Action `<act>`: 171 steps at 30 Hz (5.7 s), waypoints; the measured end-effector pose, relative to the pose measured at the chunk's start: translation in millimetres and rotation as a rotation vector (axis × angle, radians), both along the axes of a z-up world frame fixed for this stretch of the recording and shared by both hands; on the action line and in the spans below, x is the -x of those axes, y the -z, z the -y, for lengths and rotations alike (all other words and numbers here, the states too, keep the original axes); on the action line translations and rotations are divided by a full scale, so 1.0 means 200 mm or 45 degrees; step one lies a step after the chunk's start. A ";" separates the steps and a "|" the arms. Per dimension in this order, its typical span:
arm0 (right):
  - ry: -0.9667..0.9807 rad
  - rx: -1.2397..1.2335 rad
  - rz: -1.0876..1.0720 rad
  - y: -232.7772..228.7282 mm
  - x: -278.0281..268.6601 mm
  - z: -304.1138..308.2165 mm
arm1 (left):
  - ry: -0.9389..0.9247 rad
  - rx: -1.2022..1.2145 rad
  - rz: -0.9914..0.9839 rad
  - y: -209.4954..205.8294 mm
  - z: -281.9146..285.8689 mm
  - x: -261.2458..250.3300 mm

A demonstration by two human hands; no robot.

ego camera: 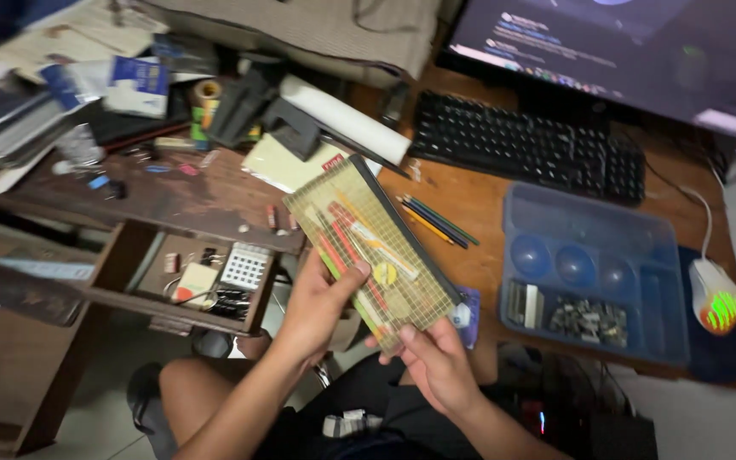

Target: The person sits with a transparent pencil case on their lap and places several pencils, pens, and small stationery items into the case. They then place the case into a plastic organizer tray and arrange additional pencils and pens into the tray compartments.

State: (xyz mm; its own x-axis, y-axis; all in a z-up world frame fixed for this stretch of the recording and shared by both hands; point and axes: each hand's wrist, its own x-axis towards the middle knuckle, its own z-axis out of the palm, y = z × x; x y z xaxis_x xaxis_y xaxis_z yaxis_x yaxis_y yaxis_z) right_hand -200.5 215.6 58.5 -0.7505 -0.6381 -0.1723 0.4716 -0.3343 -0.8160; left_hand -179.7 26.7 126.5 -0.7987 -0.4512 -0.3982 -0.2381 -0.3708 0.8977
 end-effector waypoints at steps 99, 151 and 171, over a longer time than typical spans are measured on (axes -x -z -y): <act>0.155 -0.473 -0.621 -0.16 0.00 -0.55 | 0.299 0.996 -0.269 0.12 -0.17 -0.44; 0.320 -1.525 -1.385 -0.12 1.19 -1.37 | 1.047 1.549 -0.555 0.27 -0.90 1.14; 0.562 -1.225 -2.002 -0.42 0.84 -0.88 | 0.513 1.482 -0.931 -0.01 -0.35 0.66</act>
State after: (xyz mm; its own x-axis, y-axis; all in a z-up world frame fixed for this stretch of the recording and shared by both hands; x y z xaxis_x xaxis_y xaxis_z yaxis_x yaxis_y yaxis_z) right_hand -369.5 390.7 143.0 -0.6196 -0.5000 0.6051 -0.7639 0.5613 -0.3184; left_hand -311.0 97.1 128.9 -0.8089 0.0729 0.5834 0.4916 0.6282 0.6031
